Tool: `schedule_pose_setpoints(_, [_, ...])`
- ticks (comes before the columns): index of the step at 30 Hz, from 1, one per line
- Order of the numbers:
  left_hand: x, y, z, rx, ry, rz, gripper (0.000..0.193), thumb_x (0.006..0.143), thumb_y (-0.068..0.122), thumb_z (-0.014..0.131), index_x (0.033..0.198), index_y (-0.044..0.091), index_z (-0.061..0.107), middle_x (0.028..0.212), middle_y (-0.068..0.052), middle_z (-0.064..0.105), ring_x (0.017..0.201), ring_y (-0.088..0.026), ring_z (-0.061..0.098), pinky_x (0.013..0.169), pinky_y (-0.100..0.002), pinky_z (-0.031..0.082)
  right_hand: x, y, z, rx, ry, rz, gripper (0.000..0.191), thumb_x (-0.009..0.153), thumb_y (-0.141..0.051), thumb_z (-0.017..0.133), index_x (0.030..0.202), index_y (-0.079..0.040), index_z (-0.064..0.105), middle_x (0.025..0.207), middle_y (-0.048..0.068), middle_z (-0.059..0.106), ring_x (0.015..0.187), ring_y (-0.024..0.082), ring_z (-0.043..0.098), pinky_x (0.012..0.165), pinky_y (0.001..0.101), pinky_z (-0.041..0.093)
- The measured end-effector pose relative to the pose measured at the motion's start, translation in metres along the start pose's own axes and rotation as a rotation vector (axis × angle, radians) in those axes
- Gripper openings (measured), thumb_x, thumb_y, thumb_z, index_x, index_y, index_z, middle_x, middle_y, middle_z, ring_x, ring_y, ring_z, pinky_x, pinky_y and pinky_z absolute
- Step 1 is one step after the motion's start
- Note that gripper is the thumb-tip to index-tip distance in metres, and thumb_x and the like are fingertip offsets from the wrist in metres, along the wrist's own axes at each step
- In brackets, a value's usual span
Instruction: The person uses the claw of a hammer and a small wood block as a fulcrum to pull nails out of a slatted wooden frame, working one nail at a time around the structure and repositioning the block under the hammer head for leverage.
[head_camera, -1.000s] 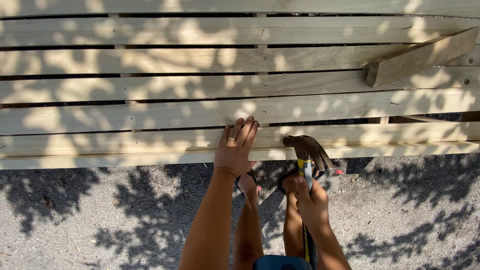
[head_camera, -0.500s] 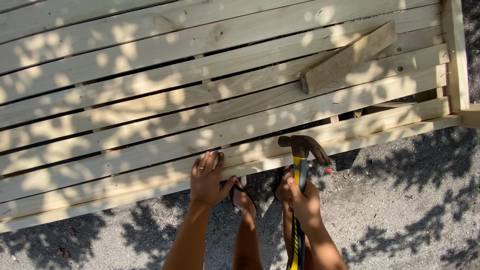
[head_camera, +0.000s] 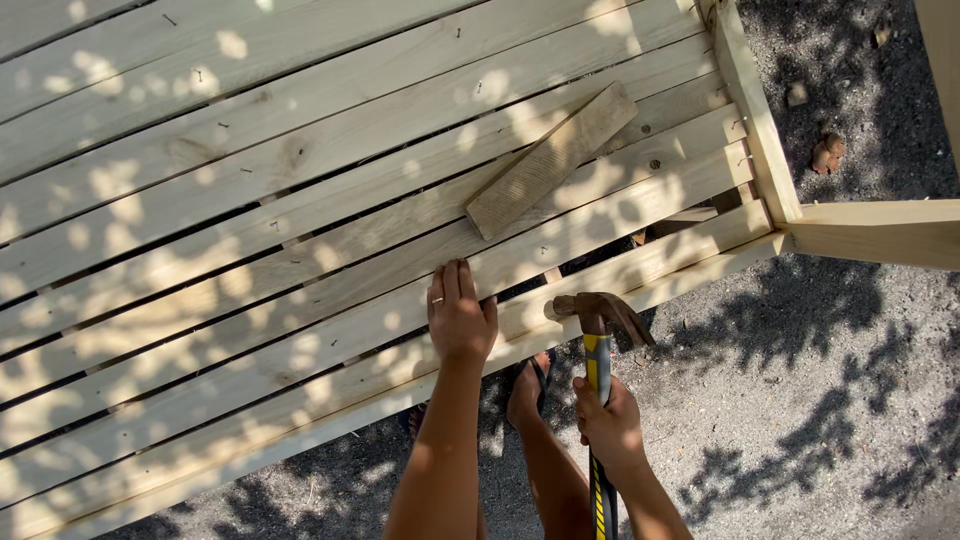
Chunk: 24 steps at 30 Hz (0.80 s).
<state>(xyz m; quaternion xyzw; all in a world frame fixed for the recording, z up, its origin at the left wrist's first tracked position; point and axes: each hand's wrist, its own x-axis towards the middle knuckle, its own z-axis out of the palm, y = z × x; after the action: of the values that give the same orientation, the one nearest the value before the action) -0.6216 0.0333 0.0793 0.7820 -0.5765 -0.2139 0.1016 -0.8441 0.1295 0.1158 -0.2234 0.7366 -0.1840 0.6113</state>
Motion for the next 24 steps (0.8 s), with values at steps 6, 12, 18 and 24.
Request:
schedule_pose_setpoints(6, [-0.015, -0.017, 0.006, 0.043, 0.033, 0.068, 0.064, 0.088, 0.026, 0.070, 0.144, 0.004, 0.048, 0.148, -0.016, 0.048, 0.140, -0.037, 0.046, 0.116, -0.047, 0.040, 0.010, -0.012, -0.021, 0.005, 0.027, 0.009, 0.017, 0.093, -0.026, 0.063, 0.092, -0.009, 0.061, 0.059, -0.002, 0.049, 0.045, 0.009, 0.044, 0.040, 0.0285, 0.038])
schedule_pose_setpoints(12, [-0.008, -0.001, 0.007, 0.125, 0.112, 0.010, 0.071, 0.092, 0.032, 0.066, 0.153, 0.005, 0.042, 0.151, -0.017, 0.044, 0.139, -0.035, 0.045, 0.115, -0.055, 0.036, 0.025, -0.018, -0.026, 0.051, 0.017, 0.029, 0.031, 0.101, -0.030, 0.062, 0.086, -0.004, 0.052, 0.059, -0.001, 0.047, 0.046, 0.009, 0.043, 0.040, 0.0305, 0.037])
schedule_pose_setpoints(18, [0.081, 0.048, -0.010, 0.260, 0.105, 0.064, 0.089, 0.083, 0.044, 0.073, 0.156, 0.008, 0.035, 0.149, -0.015, 0.044, 0.139, -0.035, 0.044, 0.115, -0.062, 0.027, 0.052, -0.030, -0.044, 0.023, 0.175, -0.073, 0.033, 0.104, -0.037, 0.048, 0.088, -0.009, 0.058, 0.056, -0.001, 0.048, 0.043, 0.009, 0.041, 0.039, 0.0286, 0.032])
schedule_pose_setpoints(24, [0.138, 0.067, -0.035, 0.276, -0.331, -0.157, 0.073, 0.077, 0.041, 0.083, 0.134, 0.014, 0.046, 0.139, -0.012, 0.049, 0.129, -0.032, 0.055, 0.100, -0.044, 0.052, 0.081, -0.031, -0.050, -0.104, 0.224, -0.259, 0.047, 0.112, -0.042, 0.045, 0.091, -0.002, 0.059, 0.064, 0.000, 0.046, 0.053, 0.009, 0.040, 0.045, 0.0321, 0.035])
